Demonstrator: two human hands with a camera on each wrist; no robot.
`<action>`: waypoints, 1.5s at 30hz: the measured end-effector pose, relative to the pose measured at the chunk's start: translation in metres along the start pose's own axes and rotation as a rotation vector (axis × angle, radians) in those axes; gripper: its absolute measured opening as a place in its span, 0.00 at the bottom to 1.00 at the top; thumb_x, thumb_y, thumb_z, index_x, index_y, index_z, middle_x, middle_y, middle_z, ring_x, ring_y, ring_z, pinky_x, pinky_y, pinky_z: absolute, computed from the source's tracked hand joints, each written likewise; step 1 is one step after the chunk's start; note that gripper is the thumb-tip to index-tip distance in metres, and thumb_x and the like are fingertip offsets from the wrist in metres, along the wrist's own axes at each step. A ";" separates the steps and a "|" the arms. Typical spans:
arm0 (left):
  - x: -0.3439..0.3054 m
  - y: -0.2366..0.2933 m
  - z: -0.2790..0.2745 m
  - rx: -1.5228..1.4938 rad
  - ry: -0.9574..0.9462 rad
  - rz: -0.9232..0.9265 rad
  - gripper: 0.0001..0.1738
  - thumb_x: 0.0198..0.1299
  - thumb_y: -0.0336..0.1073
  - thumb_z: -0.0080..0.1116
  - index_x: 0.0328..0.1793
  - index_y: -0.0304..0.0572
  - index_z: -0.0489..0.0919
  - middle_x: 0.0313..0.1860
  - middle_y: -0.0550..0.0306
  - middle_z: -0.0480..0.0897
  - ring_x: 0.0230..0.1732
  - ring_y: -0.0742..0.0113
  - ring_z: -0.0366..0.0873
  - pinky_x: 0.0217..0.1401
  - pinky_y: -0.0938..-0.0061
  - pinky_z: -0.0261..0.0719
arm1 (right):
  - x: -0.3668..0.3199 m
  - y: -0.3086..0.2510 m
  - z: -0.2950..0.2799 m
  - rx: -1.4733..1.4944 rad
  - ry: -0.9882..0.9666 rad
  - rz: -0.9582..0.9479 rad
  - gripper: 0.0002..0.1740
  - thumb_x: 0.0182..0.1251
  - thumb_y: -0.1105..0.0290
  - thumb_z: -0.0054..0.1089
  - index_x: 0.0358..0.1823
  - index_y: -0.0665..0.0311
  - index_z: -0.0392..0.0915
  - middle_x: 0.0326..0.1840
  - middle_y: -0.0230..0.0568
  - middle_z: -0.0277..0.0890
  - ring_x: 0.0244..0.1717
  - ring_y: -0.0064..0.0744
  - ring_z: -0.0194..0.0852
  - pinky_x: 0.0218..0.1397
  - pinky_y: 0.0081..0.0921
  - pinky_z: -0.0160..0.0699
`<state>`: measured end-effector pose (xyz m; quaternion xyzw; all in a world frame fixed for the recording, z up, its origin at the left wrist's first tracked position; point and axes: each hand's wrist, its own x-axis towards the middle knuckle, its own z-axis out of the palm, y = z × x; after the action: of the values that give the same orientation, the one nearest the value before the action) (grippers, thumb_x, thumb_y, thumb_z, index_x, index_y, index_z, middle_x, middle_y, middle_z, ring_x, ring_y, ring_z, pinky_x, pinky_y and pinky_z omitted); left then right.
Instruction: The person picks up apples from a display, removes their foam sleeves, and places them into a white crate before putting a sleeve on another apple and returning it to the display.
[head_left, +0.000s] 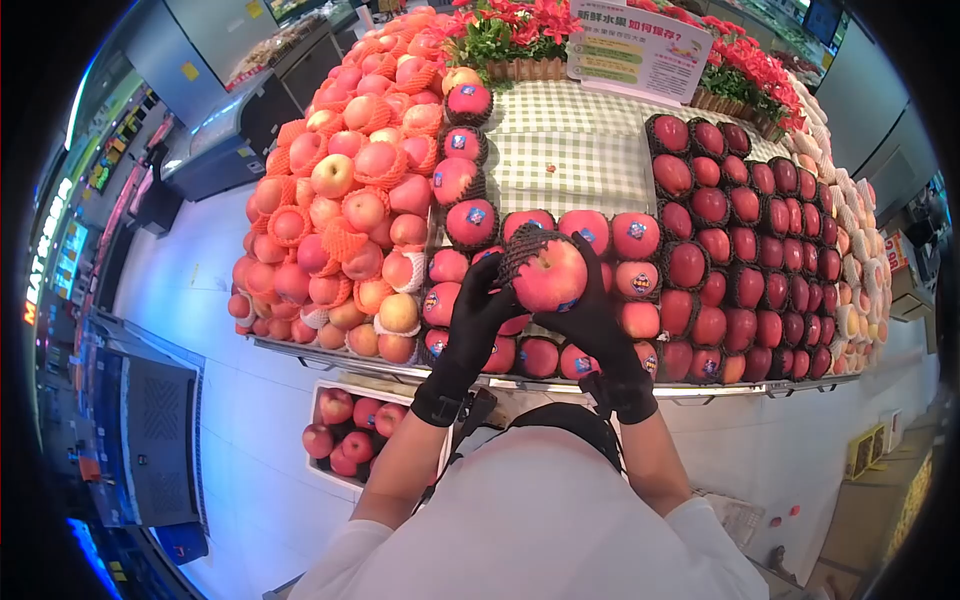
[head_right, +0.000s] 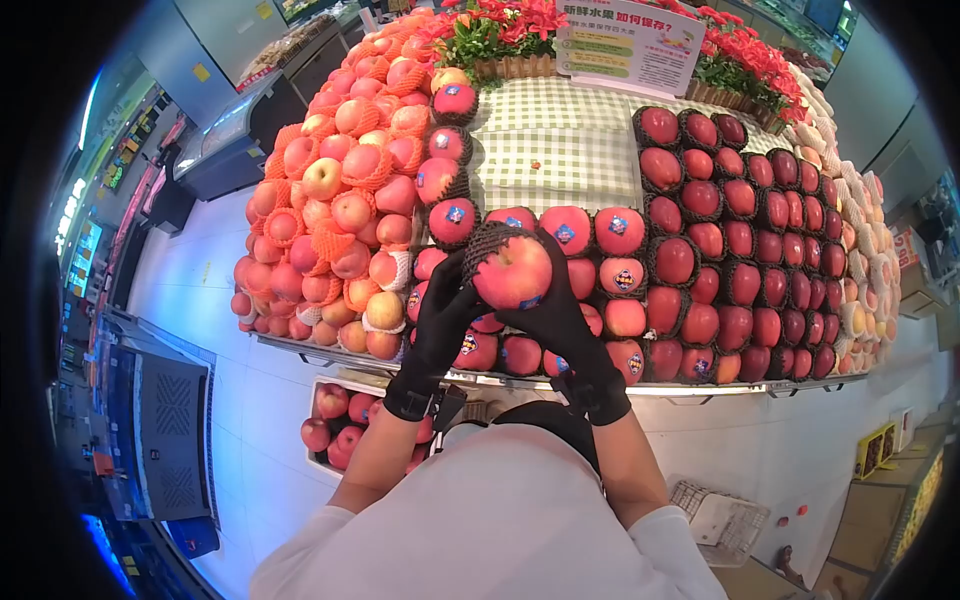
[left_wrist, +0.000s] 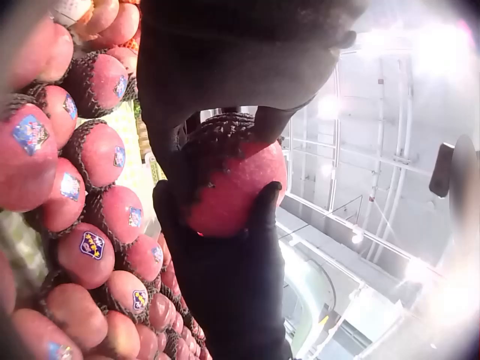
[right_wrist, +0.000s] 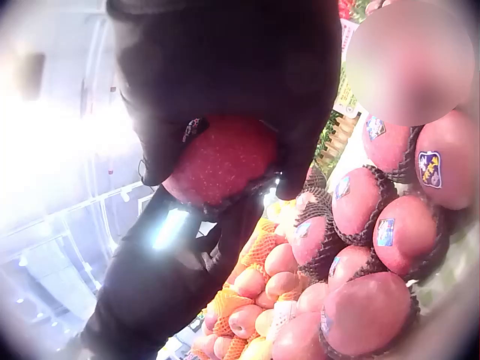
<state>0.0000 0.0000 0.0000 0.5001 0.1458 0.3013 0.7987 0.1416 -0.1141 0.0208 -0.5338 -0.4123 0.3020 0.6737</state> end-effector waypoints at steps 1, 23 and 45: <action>-0.004 0.003 0.004 -0.001 0.011 0.000 0.34 0.67 0.31 0.59 0.76 0.39 0.59 0.68 0.53 0.69 0.68 0.61 0.68 0.72 0.63 0.70 | -0.001 0.001 0.000 -0.012 0.012 -0.014 0.58 0.48 0.72 0.81 0.77 0.61 0.48 0.73 0.46 0.59 0.74 0.38 0.59 0.72 0.37 0.69; -0.001 -0.006 -0.012 0.090 0.092 0.028 0.19 0.69 0.30 0.57 0.65 0.36 0.72 0.57 0.58 0.78 0.57 0.71 0.76 0.59 0.73 0.77 | 0.002 0.010 -0.010 -0.219 -0.061 -0.181 0.52 0.41 0.70 0.86 0.68 0.65 0.61 0.65 0.44 0.68 0.65 0.36 0.69 0.68 0.35 0.72; -0.011 -0.018 -0.020 0.106 0.059 -0.096 0.32 0.63 0.26 0.61 0.73 0.38 0.64 0.64 0.54 0.75 0.65 0.65 0.72 0.69 0.67 0.72 | -0.020 0.028 -0.026 -0.089 0.085 0.198 0.30 0.71 0.70 0.57 0.74 0.59 0.62 0.63 0.38 0.69 0.56 0.28 0.70 0.58 0.28 0.74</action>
<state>-0.0139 0.0017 -0.0259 0.5251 0.2089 0.2692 0.7799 0.1560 -0.1360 -0.0138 -0.6135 -0.3415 0.3254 0.6334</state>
